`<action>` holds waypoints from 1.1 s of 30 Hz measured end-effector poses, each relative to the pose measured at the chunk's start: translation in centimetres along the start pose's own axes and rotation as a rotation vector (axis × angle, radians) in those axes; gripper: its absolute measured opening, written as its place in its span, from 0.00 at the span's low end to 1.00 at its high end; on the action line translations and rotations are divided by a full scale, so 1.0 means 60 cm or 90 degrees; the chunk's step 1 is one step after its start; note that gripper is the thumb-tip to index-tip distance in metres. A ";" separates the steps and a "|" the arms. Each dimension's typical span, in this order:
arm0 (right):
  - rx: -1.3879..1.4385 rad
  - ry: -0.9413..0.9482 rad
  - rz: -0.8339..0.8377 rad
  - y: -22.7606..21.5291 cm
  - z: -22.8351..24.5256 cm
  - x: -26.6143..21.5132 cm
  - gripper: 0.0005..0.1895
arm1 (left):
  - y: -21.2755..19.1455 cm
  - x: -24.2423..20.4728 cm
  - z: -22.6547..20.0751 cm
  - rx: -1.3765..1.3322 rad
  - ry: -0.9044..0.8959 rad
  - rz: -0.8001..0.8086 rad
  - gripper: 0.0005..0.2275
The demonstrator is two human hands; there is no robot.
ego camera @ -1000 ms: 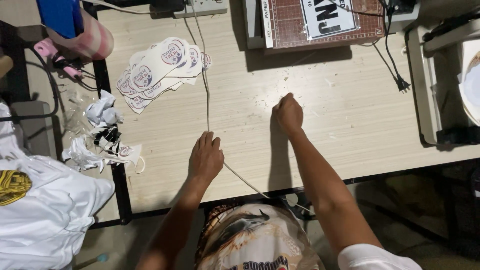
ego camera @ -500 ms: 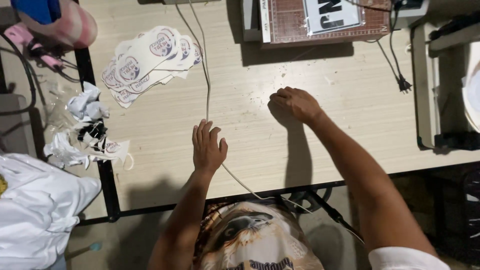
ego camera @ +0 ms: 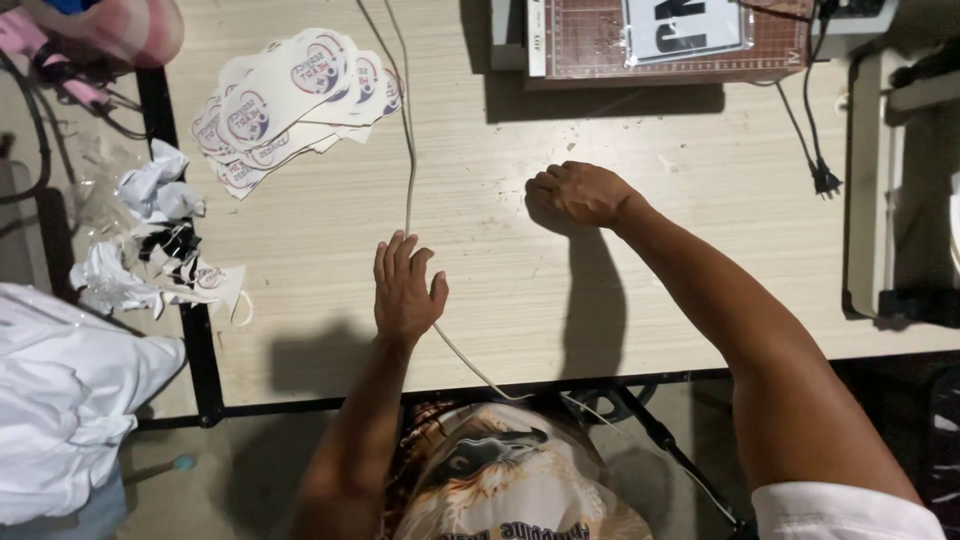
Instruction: The person clears a worktable by moving a paper cutter, a pink glue gun, and several printed stickers to the side. They then wipe the table surface with their hands to gather small debris and paper scraps into a pile, which they collect and remove.
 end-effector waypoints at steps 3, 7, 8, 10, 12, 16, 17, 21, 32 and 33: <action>0.092 0.041 0.086 0.012 -0.003 0.007 0.19 | -0.003 -0.001 -0.002 -0.004 0.003 -0.009 0.15; 0.213 0.049 0.079 -0.018 0.039 0.000 0.16 | -0.001 0.000 -0.002 -0.005 0.008 -0.006 0.16; 0.265 0.020 0.169 -0.024 0.062 -0.005 0.15 | -0.001 0.001 -0.002 -0.006 0.011 -0.013 0.16; 0.367 0.085 0.055 -0.016 0.102 -0.030 0.11 | -0.005 0.003 -0.006 -0.008 0.007 -0.009 0.16; 0.467 0.148 -0.064 -0.021 0.111 -0.053 0.07 | -0.008 0.004 -0.006 -0.009 0.001 -0.005 0.16; 0.543 0.445 -0.146 -0.022 0.050 -0.093 0.05 | -0.011 0.002 -0.007 -0.009 0.013 -0.027 0.15; 0.557 0.537 -0.104 -0.012 0.036 -0.104 0.05 | -0.008 0.002 -0.008 -0.005 0.013 -0.025 0.16; 0.467 0.507 -0.130 -0.005 0.009 -0.085 0.10 | -0.004 -0.001 -0.007 0.003 0.022 -0.024 0.16; 0.062 0.143 -0.007 0.039 0.023 -0.017 0.25 | 0.004 -0.001 -0.002 0.017 0.009 -0.005 0.15; 0.063 0.143 -0.007 0.034 0.024 -0.013 0.25 | 0.004 -0.003 0.001 0.016 0.009 -0.005 0.15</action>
Point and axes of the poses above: each hand's wrist, its own x-axis towards the middle knuckle, its own y-axis out of the palm, z = x × y, the point moved 6 cm from there along x, towards the middle knuckle, and after that the axes turned 9 degrees about -x, right-handed, at the moved point
